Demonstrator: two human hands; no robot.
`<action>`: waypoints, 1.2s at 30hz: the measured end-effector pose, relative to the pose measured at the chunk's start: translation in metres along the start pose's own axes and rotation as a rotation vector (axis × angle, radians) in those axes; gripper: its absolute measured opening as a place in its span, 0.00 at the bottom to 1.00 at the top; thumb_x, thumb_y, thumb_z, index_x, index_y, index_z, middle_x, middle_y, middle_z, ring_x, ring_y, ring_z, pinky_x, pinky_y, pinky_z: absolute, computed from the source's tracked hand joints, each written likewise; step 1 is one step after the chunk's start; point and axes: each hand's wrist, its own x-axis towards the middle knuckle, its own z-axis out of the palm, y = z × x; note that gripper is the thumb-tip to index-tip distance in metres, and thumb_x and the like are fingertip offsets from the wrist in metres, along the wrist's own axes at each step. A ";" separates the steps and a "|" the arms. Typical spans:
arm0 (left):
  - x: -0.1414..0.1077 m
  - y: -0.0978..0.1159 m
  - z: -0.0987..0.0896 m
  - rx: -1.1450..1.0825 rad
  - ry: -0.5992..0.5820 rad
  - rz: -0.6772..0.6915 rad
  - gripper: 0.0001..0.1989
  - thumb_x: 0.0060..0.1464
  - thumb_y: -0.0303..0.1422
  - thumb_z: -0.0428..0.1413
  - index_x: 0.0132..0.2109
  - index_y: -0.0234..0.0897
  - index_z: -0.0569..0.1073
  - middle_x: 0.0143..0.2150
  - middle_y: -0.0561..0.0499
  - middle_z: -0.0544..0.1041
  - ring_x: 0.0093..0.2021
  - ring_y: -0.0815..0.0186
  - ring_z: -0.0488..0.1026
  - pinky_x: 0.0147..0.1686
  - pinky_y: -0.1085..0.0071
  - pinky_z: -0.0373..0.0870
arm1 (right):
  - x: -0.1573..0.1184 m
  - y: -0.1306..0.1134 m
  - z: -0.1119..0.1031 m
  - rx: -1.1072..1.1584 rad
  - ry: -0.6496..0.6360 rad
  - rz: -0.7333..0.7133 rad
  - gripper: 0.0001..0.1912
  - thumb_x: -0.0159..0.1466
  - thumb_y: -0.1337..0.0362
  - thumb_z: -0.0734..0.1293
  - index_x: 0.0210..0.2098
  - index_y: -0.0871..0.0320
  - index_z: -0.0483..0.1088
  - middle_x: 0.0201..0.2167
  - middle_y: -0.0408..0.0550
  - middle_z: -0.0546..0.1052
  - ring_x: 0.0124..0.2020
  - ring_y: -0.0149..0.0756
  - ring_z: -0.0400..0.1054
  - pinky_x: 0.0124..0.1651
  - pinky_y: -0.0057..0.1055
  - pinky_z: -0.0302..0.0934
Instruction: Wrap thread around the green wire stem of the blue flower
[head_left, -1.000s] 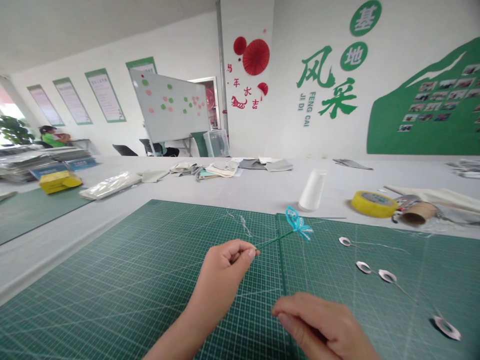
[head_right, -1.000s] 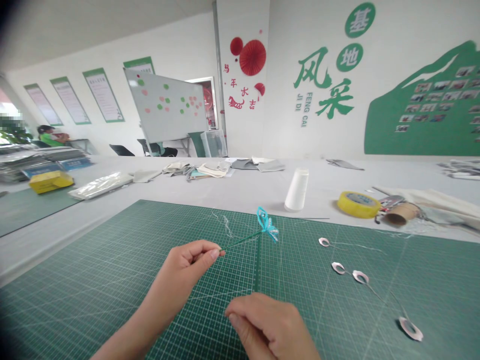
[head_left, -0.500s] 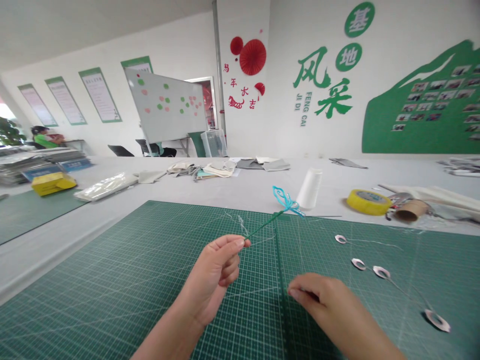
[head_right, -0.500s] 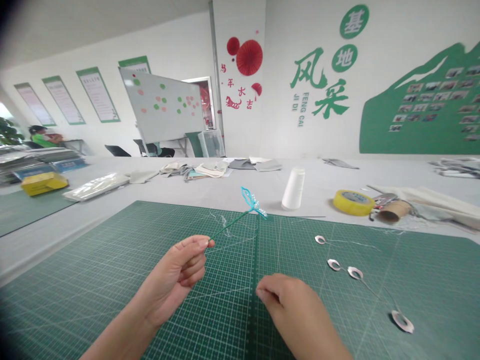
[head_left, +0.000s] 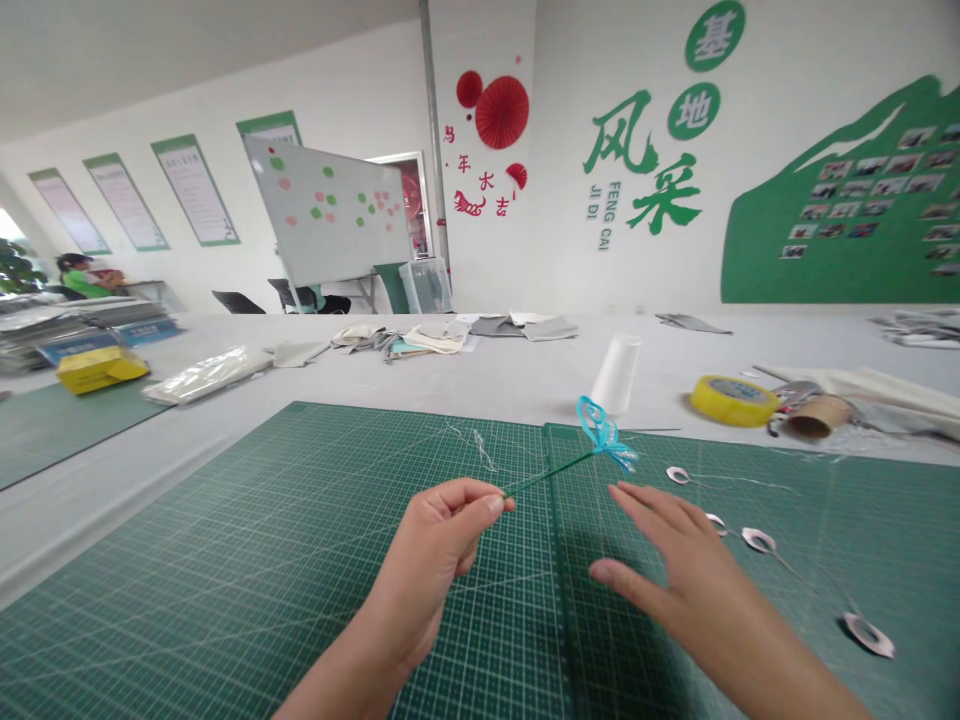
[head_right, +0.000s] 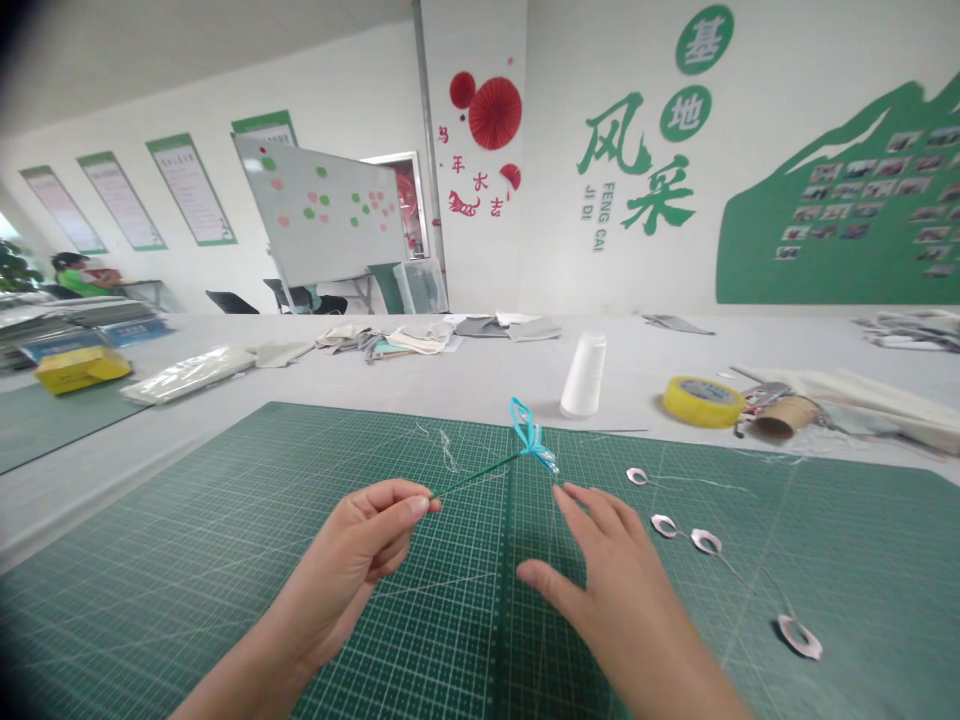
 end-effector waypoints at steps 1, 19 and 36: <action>-0.001 0.000 0.001 0.024 -0.001 0.004 0.10 0.53 0.38 0.60 0.34 0.34 0.78 0.17 0.61 0.56 0.18 0.76 0.44 0.19 0.75 0.40 | 0.000 -0.003 -0.001 0.060 0.072 -0.004 0.31 0.59 0.52 0.68 0.58 0.63 0.69 0.58 0.60 0.70 0.60 0.55 0.58 0.63 0.54 0.50; -0.005 -0.009 0.019 0.450 -0.006 0.143 0.10 0.54 0.34 0.55 0.30 0.35 0.77 0.23 0.54 0.68 0.25 0.70 0.58 0.26 0.73 0.55 | -0.025 -0.075 0.011 0.959 0.047 0.128 0.13 0.66 0.54 0.62 0.29 0.53 0.70 0.24 0.40 0.68 0.27 0.32 0.62 0.30 0.26 0.59; -0.005 -0.009 0.019 0.406 -0.035 0.160 0.09 0.55 0.34 0.55 0.30 0.36 0.73 0.23 0.56 0.64 0.25 0.70 0.57 0.26 0.73 0.54 | -0.029 -0.073 0.012 0.735 -0.045 -0.067 0.11 0.65 0.59 0.61 0.31 0.51 0.74 0.22 0.40 0.71 0.23 0.33 0.62 0.27 0.28 0.56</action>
